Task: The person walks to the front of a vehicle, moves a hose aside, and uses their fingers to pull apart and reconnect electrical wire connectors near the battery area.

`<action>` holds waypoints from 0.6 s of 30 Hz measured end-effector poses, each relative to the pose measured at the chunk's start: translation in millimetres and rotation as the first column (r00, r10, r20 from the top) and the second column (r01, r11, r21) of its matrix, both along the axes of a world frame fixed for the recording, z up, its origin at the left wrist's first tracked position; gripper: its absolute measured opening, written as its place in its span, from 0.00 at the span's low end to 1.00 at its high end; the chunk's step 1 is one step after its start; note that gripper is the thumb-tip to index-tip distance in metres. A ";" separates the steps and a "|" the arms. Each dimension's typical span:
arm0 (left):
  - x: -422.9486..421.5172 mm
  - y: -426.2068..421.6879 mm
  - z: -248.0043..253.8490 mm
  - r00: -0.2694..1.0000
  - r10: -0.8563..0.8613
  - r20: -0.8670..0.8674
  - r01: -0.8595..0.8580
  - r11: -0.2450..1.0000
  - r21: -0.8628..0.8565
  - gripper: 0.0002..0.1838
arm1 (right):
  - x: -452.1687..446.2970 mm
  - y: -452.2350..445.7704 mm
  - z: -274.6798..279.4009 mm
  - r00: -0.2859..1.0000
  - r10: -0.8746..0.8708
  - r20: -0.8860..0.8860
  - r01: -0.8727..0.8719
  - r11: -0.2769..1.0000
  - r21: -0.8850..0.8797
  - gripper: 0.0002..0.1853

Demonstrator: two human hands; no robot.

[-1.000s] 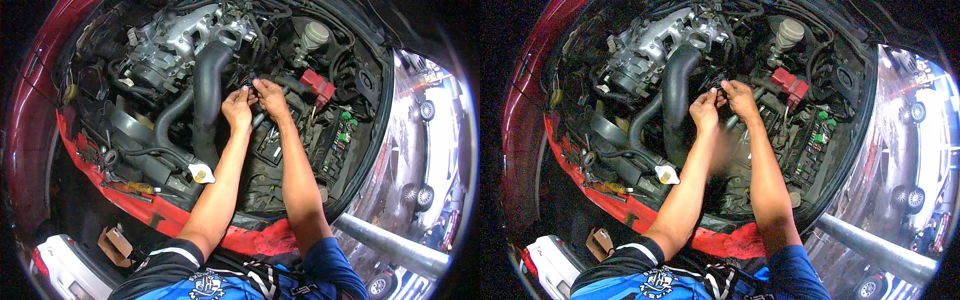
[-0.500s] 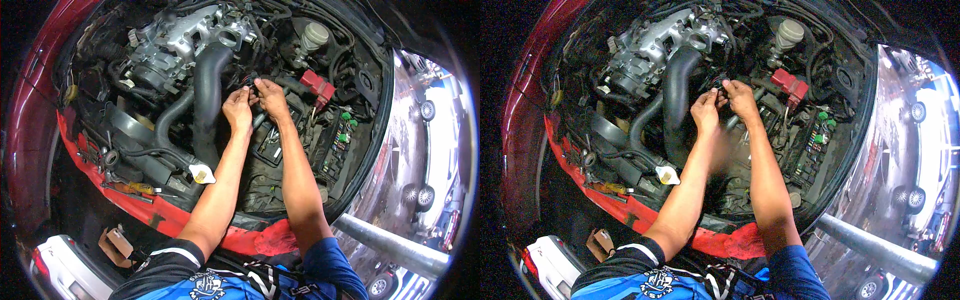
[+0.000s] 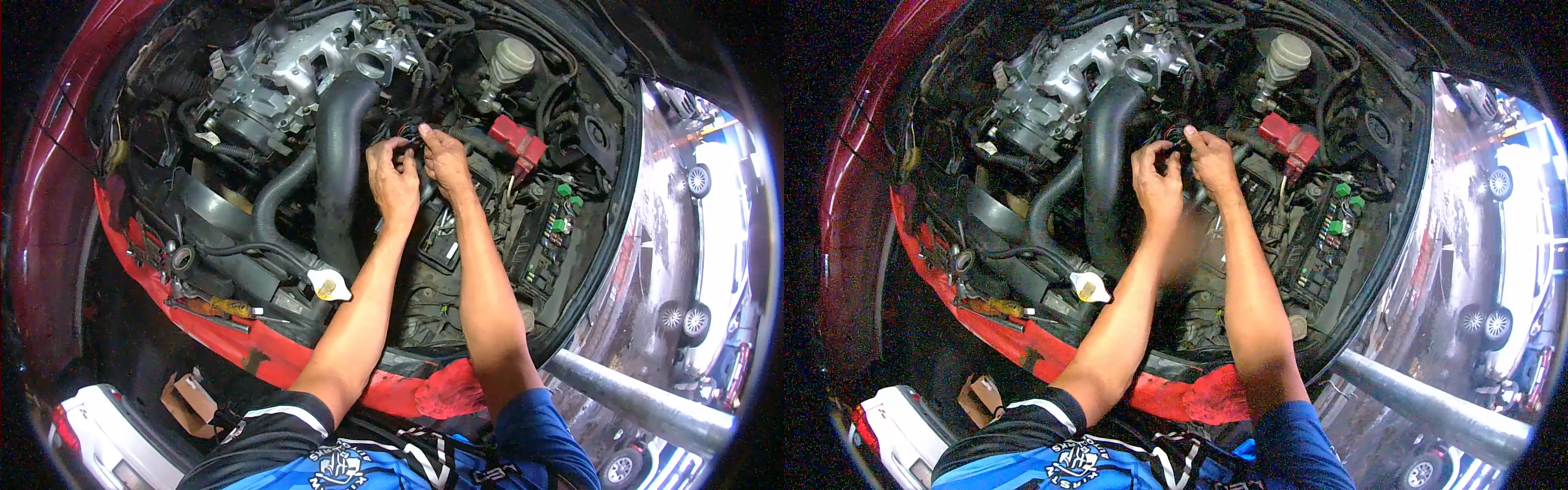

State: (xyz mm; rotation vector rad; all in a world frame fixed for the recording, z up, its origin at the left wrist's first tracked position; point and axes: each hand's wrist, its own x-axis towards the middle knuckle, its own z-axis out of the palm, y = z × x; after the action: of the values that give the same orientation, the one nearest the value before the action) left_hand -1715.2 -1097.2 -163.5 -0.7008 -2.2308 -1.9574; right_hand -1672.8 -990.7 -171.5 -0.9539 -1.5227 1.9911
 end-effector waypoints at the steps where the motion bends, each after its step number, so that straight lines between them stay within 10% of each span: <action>1: -3.5 -2.2 -1.4 0.998 0.004 -0.055 -0.006 1.000 -0.029 0.11 | -0.3 -0.2 0.9 1.000 0.009 -0.001 -0.009 1.000 -0.001 0.21; 18: -15.5 -7.8 -11.6 0.987 -0.013 -0.159 -0.006 0.993 -0.120 0.08 | -3.1 -5.4 -0.8 1.000 -0.007 -0.030 0.006 0.998 -0.062 0.16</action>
State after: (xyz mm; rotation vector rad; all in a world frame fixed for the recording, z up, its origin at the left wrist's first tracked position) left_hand -1730.8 -1105.0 -175.0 -0.8435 -2.2655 -1.7127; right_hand -1675.9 -996.1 -172.4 -0.9472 -1.4471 2.0501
